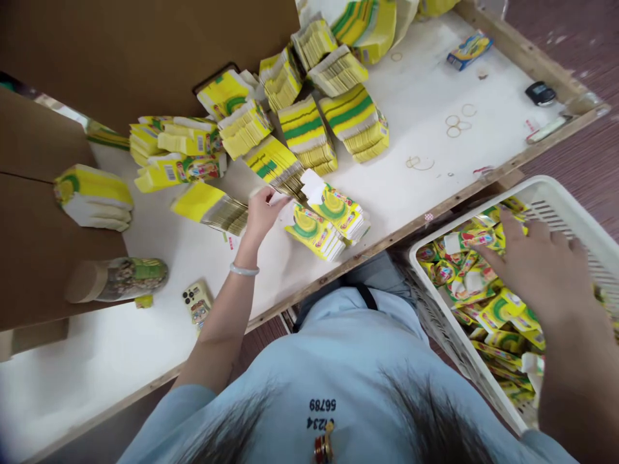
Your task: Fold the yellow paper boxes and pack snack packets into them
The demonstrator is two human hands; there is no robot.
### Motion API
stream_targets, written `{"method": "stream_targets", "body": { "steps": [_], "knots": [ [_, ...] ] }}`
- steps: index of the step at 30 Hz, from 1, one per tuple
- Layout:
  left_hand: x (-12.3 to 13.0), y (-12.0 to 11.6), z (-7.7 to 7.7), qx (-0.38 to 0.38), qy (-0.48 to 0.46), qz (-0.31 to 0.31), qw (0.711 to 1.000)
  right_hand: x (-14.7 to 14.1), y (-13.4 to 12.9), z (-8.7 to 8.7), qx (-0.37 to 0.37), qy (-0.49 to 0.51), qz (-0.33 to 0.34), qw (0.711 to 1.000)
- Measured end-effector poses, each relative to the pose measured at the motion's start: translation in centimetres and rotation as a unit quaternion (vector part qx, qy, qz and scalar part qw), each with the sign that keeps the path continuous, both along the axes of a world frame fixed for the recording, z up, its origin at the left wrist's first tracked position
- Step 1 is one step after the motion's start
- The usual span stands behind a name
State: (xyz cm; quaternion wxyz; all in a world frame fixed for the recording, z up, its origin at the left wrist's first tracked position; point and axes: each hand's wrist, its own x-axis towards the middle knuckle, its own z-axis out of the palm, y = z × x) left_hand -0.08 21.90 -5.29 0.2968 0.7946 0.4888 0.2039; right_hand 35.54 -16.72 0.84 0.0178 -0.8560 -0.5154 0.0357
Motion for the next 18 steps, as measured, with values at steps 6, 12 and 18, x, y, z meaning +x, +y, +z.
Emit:
{"method": "stream_targets", "body": {
  "steps": [6, 12, 18],
  "knots": [
    [-1.6, -2.5, 3.9, 0.153, -0.036, -0.023, 0.987, -9.3, 10.4, 0.0, 0.229, 0.092, 0.094, 0.965],
    [-1.8, -10.0, 9.4, 0.110, -0.157, 0.004, 0.981, -20.4, 19.8, -2.7, 0.439, 0.219, 0.245, 0.836],
    [-2.4, -14.3, 7.6, 0.020, -0.240, -0.051, 0.969, -22.1, 18.9, -2.8, 0.422, 0.313, 0.233, 0.818]
  ]
}}
